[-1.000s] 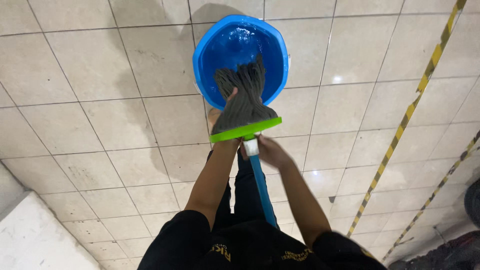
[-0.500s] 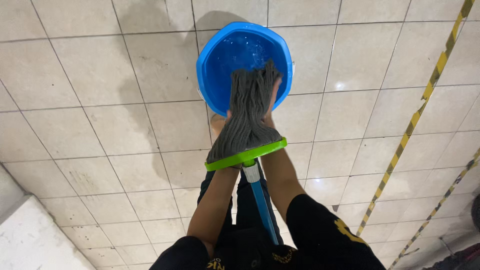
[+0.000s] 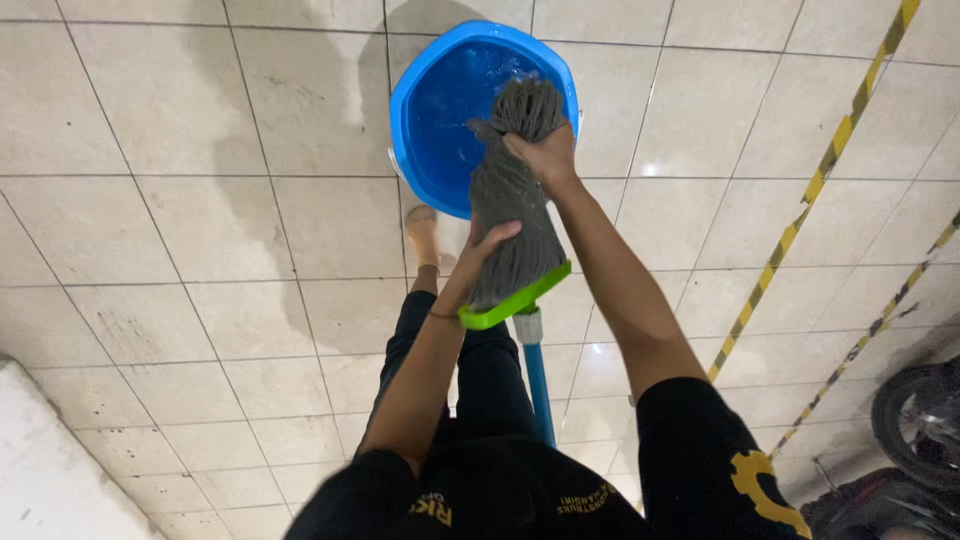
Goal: The person mops a tiled floor by first wringing out a mop head in a bucket of water and then moving the mop across the tiles around a fan and a motorcycle.
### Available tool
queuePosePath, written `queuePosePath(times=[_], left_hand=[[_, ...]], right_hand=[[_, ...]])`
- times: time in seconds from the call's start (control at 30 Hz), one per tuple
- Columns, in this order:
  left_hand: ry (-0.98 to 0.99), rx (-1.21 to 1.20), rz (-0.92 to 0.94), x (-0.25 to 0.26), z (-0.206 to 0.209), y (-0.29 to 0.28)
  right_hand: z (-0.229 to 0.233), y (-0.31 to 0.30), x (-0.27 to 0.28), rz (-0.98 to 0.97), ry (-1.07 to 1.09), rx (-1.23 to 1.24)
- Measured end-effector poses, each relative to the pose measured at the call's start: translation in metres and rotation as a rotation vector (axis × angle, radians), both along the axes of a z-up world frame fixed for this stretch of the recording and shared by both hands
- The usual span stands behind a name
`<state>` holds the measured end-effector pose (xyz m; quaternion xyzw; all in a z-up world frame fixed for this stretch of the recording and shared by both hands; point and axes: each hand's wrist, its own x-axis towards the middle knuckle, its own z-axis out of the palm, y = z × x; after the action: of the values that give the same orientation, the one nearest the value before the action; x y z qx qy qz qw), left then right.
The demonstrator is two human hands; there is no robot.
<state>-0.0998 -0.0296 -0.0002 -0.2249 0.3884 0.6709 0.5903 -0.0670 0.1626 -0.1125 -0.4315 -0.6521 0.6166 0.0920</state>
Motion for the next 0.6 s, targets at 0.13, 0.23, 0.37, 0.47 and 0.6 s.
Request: queuePosePath(times=[0.13, 0.23, 0.37, 0.47, 0.6], left_hand=[[0.081, 0.026, -0.055, -0.014, 0.016, 0.015], [0.128, -0.041, -0.255, -0.020, 0.011, 0.017], [0.099, 0.025, -0.357, -0.019, -0.012, 0.011], [0.004, 0.082, -0.324, -0.011, -0.041, 0.005], [-0.172, 0.149, -0.244, 0.006, -0.078, -0.008]], right_hand=[[0.043, 0.012, -0.014, 0.193, -0.258, 0.247], [0.065, 0.013, -0.017, 0.314, -0.338, 0.291], [0.074, 0.014, -0.026, 0.488, -0.586, 0.378], [0.069, 0.016, -0.026, 0.631, -0.735, 0.408], [0.062, 0.045, -0.002, 0.603, -0.265, 0.222]])
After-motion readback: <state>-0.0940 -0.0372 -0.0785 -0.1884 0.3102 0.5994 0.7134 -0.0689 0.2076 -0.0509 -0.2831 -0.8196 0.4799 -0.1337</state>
